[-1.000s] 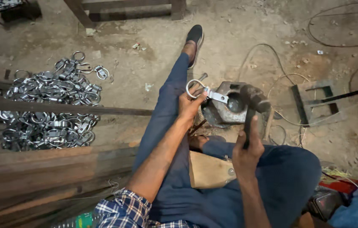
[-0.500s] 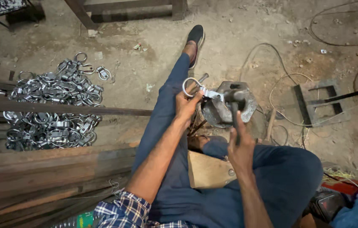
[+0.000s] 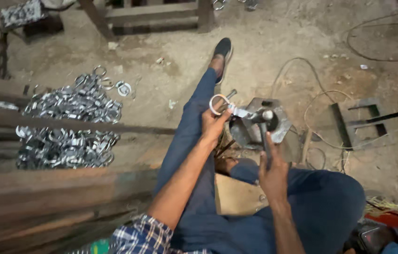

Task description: The person sits on the floor and uses a hammer to strike a metal part held in a vise. They repeatedly reposition the part and hammer it, then remove the finished piece and place it on a nearby pile of similar metal parts.

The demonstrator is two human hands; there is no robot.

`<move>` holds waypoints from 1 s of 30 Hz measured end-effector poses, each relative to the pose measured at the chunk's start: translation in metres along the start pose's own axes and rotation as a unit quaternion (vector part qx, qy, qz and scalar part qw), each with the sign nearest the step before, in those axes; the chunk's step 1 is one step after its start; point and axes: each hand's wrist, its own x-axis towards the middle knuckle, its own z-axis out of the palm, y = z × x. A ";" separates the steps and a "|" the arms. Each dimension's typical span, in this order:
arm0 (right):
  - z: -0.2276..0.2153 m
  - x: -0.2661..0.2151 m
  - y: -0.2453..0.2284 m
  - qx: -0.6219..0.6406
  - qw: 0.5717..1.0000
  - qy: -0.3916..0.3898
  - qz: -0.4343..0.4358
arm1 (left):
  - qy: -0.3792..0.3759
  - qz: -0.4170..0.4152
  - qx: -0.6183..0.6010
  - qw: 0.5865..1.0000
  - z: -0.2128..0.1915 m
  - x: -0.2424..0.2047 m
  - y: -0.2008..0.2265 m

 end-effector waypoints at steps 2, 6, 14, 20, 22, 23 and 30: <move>0.001 -0.004 0.010 -0.037 0.992 0.041 -0.117 | 0.007 0.003 -0.014 1.000 0.000 0.000 -0.007; 0.008 -0.006 0.027 -0.039 0.998 -0.011 0.046 | 0.020 -0.023 -0.026 0.999 0.002 0.000 -0.013; 0.013 0.004 0.058 0.048 0.991 0.018 -0.121 | 0.002 -0.017 -0.027 0.999 0.002 0.003 -0.025; 0.012 0.005 0.052 0.069 0.991 -0.045 0.103 | 0.077 -0.072 0.063 0.992 -0.002 0.016 -0.037; 0.012 0.004 0.053 0.078 0.997 -0.008 -0.023 | 0.081 -0.034 0.224 0.971 -0.006 0.013 -0.015; 0.010 0.006 0.054 0.080 0.993 0.012 -0.086 | 0.068 -0.009 0.253 0.965 -0.005 0.012 0.000; 0.006 0.011 0.057 0.085 0.996 -0.018 0.005 | -0.108 0.070 0.313 0.941 0.026 0.022 0.103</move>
